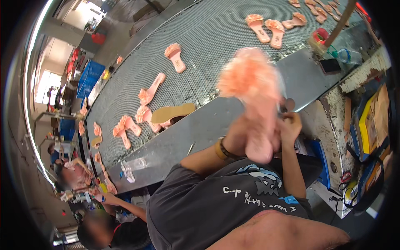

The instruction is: Assembling parts of sandals on a factory production line.

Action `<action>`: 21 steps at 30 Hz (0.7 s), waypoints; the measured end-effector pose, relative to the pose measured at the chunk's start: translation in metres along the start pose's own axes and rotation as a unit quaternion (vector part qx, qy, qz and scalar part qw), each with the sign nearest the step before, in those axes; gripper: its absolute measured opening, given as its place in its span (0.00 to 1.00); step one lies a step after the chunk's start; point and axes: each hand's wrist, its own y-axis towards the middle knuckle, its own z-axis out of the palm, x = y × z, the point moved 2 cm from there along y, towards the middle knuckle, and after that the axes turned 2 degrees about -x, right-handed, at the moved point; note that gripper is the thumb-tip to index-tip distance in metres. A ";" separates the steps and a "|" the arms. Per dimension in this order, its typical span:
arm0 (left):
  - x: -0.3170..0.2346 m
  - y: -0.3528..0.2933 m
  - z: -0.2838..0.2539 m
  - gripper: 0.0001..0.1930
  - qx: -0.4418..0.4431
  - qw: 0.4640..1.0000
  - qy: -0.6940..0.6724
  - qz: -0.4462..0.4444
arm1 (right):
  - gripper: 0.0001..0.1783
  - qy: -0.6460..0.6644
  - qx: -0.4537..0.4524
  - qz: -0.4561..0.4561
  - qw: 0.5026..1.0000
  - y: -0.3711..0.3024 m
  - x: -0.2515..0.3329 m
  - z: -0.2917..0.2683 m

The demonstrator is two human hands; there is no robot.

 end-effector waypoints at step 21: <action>0.026 0.031 0.108 0.25 0.273 0.922 -0.225 -0.157 | 0.06 0.284 -0.020 0.138 0.948 -0.033 0.041 -0.064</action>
